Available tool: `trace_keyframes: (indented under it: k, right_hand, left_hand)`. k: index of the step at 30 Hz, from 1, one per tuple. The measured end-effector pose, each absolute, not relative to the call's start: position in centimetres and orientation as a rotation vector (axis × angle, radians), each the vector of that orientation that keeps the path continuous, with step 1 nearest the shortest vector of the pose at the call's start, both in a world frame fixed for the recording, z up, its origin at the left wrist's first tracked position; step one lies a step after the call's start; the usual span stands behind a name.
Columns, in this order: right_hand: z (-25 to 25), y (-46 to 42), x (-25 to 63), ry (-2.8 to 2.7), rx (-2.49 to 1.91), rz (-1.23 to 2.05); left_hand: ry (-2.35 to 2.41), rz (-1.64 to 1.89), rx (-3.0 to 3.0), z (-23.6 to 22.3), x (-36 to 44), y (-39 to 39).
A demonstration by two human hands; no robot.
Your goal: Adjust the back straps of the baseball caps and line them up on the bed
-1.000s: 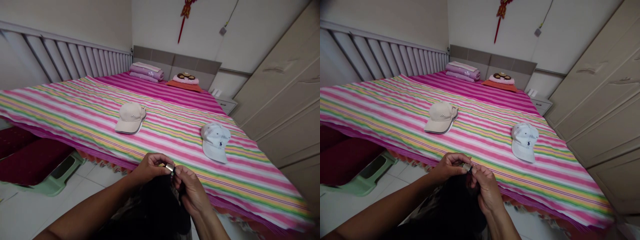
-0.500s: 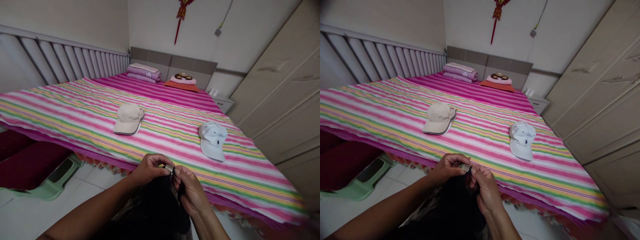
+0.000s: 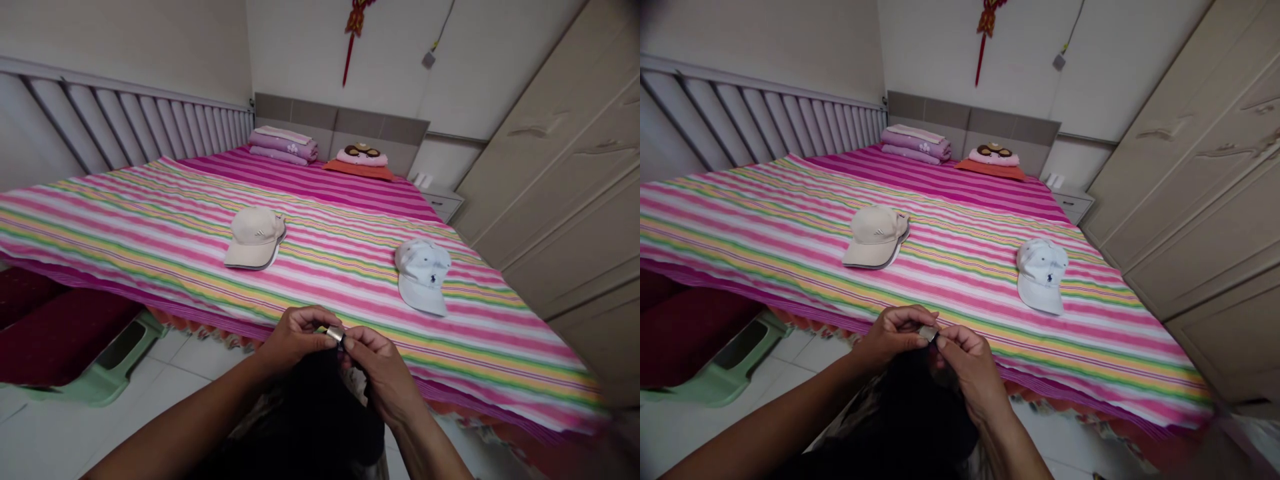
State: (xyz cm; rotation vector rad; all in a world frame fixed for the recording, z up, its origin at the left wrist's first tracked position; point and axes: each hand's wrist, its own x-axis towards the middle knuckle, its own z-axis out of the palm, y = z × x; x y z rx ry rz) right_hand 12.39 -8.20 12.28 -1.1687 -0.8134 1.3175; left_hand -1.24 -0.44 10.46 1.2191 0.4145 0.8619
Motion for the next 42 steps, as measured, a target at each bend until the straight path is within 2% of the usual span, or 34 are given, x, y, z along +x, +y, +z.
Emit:
trace_keyframes:
  k: [13, 25, 42]
  right_hand:
    - [12.1, -8.1, 11.9, -0.766, -1.073, 1.402]
    - [11.7, -8.4, 11.5, -0.596, -0.943, 1.456]
    - [11.7, -8.6, 11.8, -0.617, -0.939, 1.400]
  left_hand:
    - [0.483, 0.862, 1.467, 10.9, -2.0, -0.3]
    - [0.441, 0.819, 1.199, 10.2, -1.4, -0.8]
    - [0.413, 0.771, 1.235, 10.3, -1.4, -0.8]
